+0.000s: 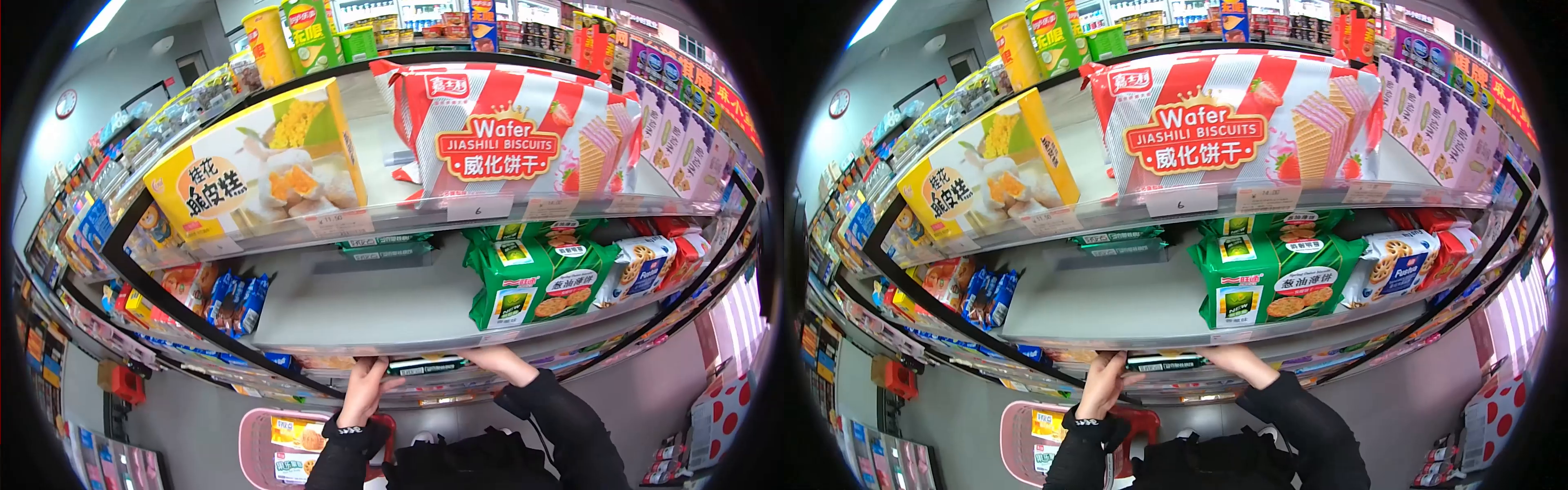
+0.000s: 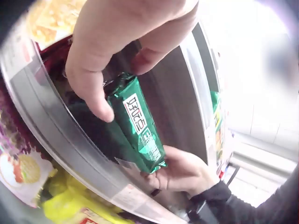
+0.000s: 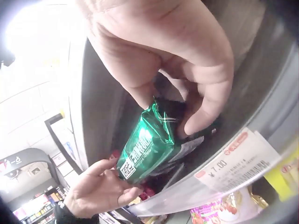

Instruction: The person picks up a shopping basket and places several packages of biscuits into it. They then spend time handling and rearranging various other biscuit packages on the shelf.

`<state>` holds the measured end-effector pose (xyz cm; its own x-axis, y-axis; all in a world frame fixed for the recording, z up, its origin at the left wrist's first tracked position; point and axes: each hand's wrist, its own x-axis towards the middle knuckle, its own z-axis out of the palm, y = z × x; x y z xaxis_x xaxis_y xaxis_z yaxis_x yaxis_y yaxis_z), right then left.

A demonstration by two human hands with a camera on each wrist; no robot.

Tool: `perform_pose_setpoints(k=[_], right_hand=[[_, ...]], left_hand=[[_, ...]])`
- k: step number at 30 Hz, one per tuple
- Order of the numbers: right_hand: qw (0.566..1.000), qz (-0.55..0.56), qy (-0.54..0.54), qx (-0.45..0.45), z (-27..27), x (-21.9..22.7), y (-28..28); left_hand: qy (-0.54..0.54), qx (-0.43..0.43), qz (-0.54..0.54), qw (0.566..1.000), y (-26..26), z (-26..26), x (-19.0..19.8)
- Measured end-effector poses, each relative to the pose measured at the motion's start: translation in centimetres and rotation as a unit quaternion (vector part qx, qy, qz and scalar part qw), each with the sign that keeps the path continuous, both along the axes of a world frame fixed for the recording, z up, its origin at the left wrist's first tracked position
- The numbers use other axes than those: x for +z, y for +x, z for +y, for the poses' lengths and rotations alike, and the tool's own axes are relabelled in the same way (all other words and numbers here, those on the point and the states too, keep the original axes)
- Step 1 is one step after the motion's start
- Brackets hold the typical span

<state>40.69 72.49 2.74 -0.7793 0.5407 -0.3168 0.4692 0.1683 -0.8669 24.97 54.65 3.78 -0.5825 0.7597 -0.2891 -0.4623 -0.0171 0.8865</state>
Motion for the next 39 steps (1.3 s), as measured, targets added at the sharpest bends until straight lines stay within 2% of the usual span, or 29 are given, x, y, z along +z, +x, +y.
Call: perform_pose_setpoints(k=[2,4,5,7,9,14,15,19,21,22,24,28,29,30,31,32,34,36,39], right_hand=[[0.985,0.142,0.083,0.050,-0.6,-0.5,1.2],[0.992,0.058,0.057,0.101,-1.5,1.3,2.5],[0.991,0.071,0.063,0.099,-2.4,2.5,3.0],[0.988,0.084,0.073,0.103,-4.1,4.1,3.9],[0.982,0.094,0.080,0.144,-5.2,5.0,4.5],[0.961,0.094,0.119,0.232,-8.0,4.9,5.3],[0.957,0.072,0.110,0.257,-8.5,5.8,5.2],[0.943,0.098,0.145,0.282,-10.1,7.8,4.9],[0.919,0.190,0.244,0.246,-10.4,8.7,4.6],[0.917,0.191,0.244,0.250,-10.3,9.2,4.3],[0.899,0.242,0.317,0.182,-9.9,10.4,3.4],[0.870,0.287,0.396,0.068,-8.5,11.6,1.0],[0.861,0.305,0.404,0.044,-8.1,11.6,0.3],[0.852,0.322,0.413,0.019,-7.7,11.6,-0.4],[0.868,0.322,0.378,0.011,-7.6,11.8,-0.8],[0.866,0.322,0.382,0.006,-7.5,12.0,-1.1],[0.867,0.326,0.377,-0.012,-7.4,12.4,-1.6],[0.857,0.327,0.398,-0.027,-7.0,12.7,-2.2],[0.848,0.321,0.418,-0.056,-5.9,12.6,-2.9]], left_hand=[[-0.010,-0.019,-0.022,1.000,0.4,-1.4,-0.6],[-0.025,-0.067,-0.094,0.993,1.4,-2.9,-0.3],[-0.014,-0.081,-0.101,0.991,1.8,-3.8,-1.0],[-0.003,-0.057,-0.065,0.996,3.1,-5.4,-1.7],[-0.005,-0.045,-0.026,0.999,3.8,-7.2,-2.0],[0.088,-0.005,0.022,0.996,4.8,-11.5,-3.5],[0.109,0.014,0.035,0.993,4.8,-12.1,-3.0],[0.106,0.010,0.092,0.990,3.6,-13.9,-0.1],[0.111,0.003,0.162,0.980,2.6,-13.5,2.5],[0.110,-0.007,0.212,0.971,1.8,-13.1,3.7],[0.104,-0.020,0.269,0.957,-0.2,-12.3,5.1],[0.131,-0.035,0.372,0.918,-3.0,-7.4,9.0],[0.145,-0.035,0.399,0.905,-3.5,-6.1,9.6],[0.127,-0.047,0.493,0.859,-4.3,-5.3,10.4],[0.103,-0.046,0.529,0.841,-4.7,-4.7,11.0],[0.080,-0.046,0.564,0.820,-5.0,-4.3,11.5],[0.049,-0.045,0.567,0.821,-4.8,-3.9,12.7],[0.091,-0.031,0.586,0.805,-5.3,-3.1,12.7],[0.117,-0.026,0.563,0.818,-5.7,-1.4,12.0]])
